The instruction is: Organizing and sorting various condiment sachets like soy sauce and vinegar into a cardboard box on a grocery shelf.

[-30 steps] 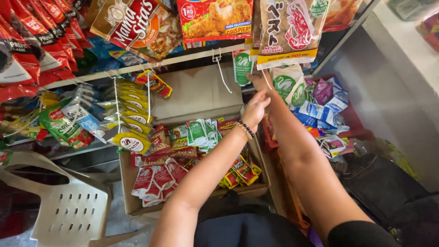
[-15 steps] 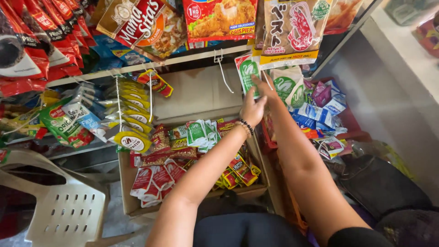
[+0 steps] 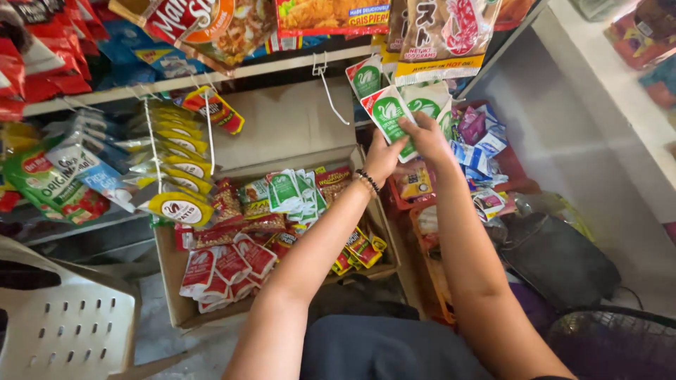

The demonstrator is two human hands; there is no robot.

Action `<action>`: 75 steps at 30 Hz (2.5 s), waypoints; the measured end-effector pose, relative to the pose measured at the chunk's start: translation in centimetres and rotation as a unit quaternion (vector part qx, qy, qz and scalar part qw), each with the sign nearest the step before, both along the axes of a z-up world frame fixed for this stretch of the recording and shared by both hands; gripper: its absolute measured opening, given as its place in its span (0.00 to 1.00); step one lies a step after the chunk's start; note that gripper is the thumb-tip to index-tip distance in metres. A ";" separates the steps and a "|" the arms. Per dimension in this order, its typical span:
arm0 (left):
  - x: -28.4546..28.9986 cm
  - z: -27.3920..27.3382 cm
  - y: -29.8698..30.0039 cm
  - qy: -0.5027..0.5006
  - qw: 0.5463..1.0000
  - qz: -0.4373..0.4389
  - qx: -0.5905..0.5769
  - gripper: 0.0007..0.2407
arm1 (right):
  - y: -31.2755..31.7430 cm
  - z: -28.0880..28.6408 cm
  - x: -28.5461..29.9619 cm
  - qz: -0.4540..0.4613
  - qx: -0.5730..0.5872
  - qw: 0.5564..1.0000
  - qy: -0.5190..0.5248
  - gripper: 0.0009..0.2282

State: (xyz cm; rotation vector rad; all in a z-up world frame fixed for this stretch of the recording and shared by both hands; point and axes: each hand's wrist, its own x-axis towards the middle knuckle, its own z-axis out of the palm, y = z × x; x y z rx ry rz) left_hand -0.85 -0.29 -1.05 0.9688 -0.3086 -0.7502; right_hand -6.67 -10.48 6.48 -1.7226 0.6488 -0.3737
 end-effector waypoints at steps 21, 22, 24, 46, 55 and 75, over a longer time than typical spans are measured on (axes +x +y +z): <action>-7.8 0.5 5.6 -0.249 0.967 0.058 0.011 0.25 | 5.8 -0.8 -8.9 0.004 -0.047 0.993 -0.105 0.06; -8.2 0.1 6.0 -0.244 0.968 0.059 0.014 0.25 | 6.3 -1.1 -9.2 0.005 -0.044 0.994 -0.099 0.06; -8.7 -0.6 6.9 -0.236 0.971 0.041 0.006 0.24 | 7.3 -1.7 -9.5 -0.006 -0.026 0.994 -0.111 0.06; 5.2 -25.1 24.6 0.255 0.946 0.028 0.197 0.12 | 20.1 -25.7 6.1 0.145 0.343 0.904 0.208 0.13; 6.0 -24.9 25.2 0.315 0.938 0.085 0.120 0.09 | 20.7 -23.5 6.1 0.158 0.352 0.891 0.241 0.22; 8.2 -16.1 5.9 0.126 0.989 -0.055 0.047 0.08 | 5.1 -14.0 2.9 0.065 0.336 0.939 0.019 0.16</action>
